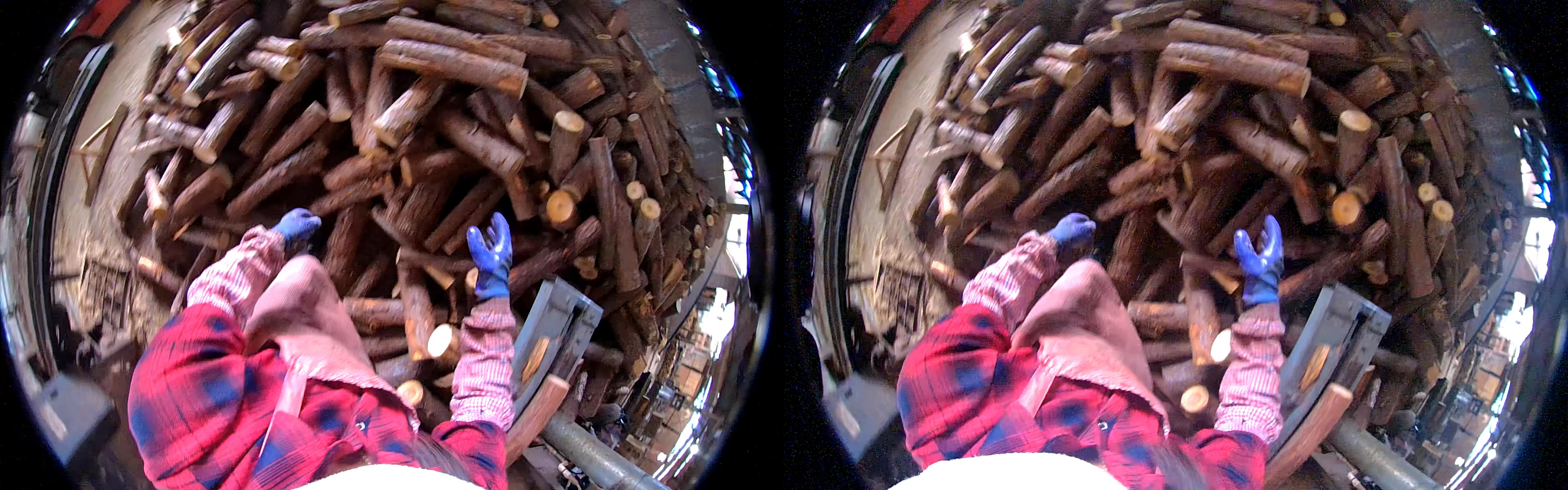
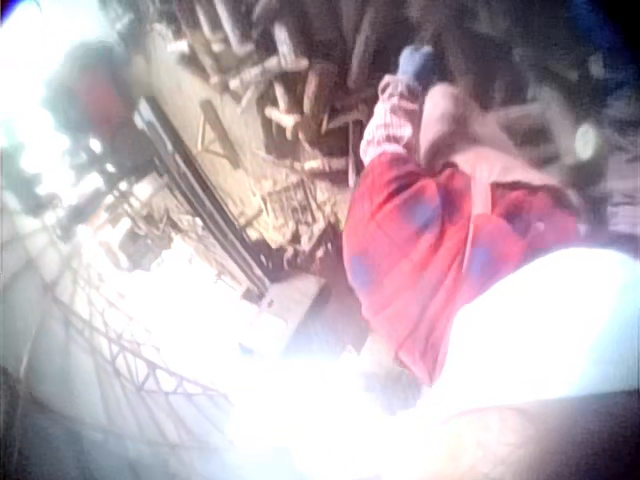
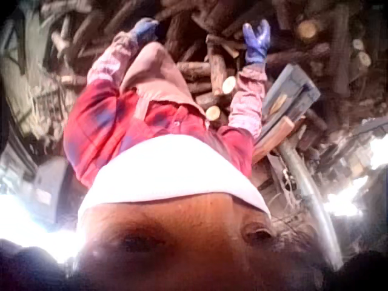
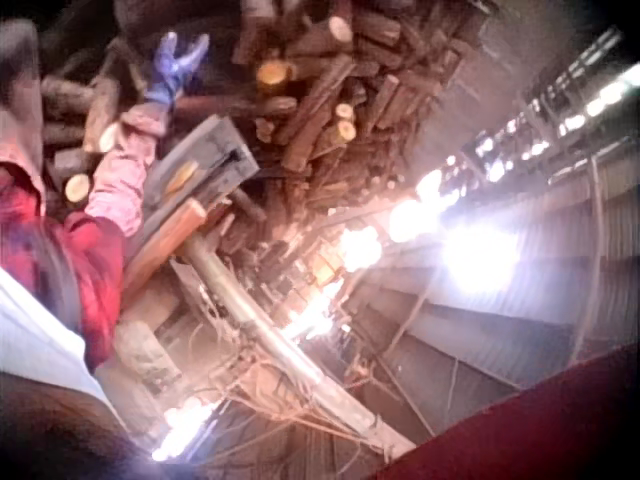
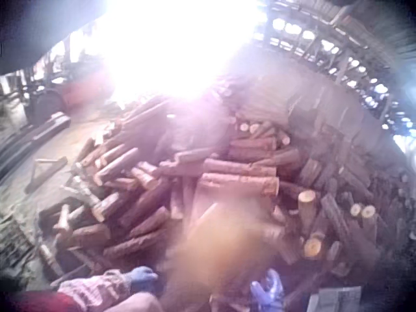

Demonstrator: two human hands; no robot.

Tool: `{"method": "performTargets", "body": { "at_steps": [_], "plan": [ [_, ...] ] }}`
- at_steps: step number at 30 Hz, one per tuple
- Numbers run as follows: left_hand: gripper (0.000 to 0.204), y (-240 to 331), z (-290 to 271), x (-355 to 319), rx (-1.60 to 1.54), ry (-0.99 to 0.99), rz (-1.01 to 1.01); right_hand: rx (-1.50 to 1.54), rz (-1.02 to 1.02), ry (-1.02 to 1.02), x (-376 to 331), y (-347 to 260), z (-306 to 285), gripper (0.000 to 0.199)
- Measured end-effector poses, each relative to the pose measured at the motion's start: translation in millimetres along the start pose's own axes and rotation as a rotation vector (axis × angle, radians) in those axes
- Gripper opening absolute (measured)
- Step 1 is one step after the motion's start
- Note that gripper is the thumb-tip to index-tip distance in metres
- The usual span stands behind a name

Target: The person picks up logs from a large pile and feeds them one by one into a wood chipper machine. They wear gloves and a plaid shirt while handling the logs, ensuring they are positioned correctly for the machine to process.

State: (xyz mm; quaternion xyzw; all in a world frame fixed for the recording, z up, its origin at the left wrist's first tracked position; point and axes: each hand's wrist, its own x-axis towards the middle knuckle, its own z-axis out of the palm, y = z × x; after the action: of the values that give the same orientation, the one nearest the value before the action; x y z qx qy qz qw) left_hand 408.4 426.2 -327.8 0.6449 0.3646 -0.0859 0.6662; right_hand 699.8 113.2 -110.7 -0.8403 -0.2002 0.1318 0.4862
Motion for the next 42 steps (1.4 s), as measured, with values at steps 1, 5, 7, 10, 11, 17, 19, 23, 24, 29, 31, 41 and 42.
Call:
{"method": "performTargets", "body": {
  "at_steps": [1, 5, 7, 10, 11, 17, 19, 23, 24, 29, 31, 41, 42],
  "plan": [
    [0.028, 19.6, -6.2, 16.3, -0.105, -0.056, 0.047, 0.098, 0.078, -0.094, 54.9, 3.3, 8.8, 0.07],
    [0.028, 58.0, -37.7, 53.5, -0.366, 0.006, -0.047, 0.512, 0.407, -0.223, 262.5, 29.5, 20.9, 0.06],
    [0.032, 30.0, -66.5, 69.7, -0.256, 0.124, -0.104, 0.38, 0.382, 0.03, 346.0, 35.0, 41.3, 0.056],
    [0.037, 4.7, -106.6, 68.2, -0.392, 0.142, -0.27, -0.672, -0.22, 0.164, 440.3, 72.0, 9.2, 0.074],
    [0.038, -11.4, -121.2, 63.2, -0.432, 0.126, -0.309, -1.012, -0.424, 0.196, 461.1, 77.9, 3.8, 0.081],
    [0.038, -55.8, -148.1, 83.6, -0.213, 0.247, -0.314, 0.181, -0.053, 0.394, 531.5, 42.7, 41.5, 0.047],
    [0.039, -44.3, -141.4, 125.6, -0.248, 0.185, -0.251, 0.513, 0.245, 0.235, 526.4, 37.7, 49.9, 0.057],
    [0.05, 113.0, -86.4, 242.2, -0.303, -0.123, 0.01, 0.538, 0.186, 0.189, 482.4, 64.1, 31.4, 0.058],
    [0.05, 165.4, -64.2, 254.8, -0.539, -0.193, -0.038, 0.462, 0.073, 0.212, 459.1, 56.3, 51.3, 0.062],
    [0.08, 275.5, 3.0, 344.0, -0.994, -0.358, -0.017, -0.256, -0.472, 0.398, 328.7, -4.0, 178.8, 0.102],
    [0.064, 301.8, 10.9, 352.1, -1.166, -0.145, -0.083, -0.463, -0.608, 0.367, 275.8, -30.7, 230.8, 0.097],
    [0.055, 167.0, -28.2, 117.0, -1.101, -0.292, -0.15, 0.945, 0.507, -0.277, 92.5, -34.5, 224.1, 0.052],
    [0.056, 158.4, -14.3, 88.6, -1.216, -0.365, -0.29, 1.147, 0.602, -0.35, 78.1, -8.0, 236.8, 0.052]
  ]
}}
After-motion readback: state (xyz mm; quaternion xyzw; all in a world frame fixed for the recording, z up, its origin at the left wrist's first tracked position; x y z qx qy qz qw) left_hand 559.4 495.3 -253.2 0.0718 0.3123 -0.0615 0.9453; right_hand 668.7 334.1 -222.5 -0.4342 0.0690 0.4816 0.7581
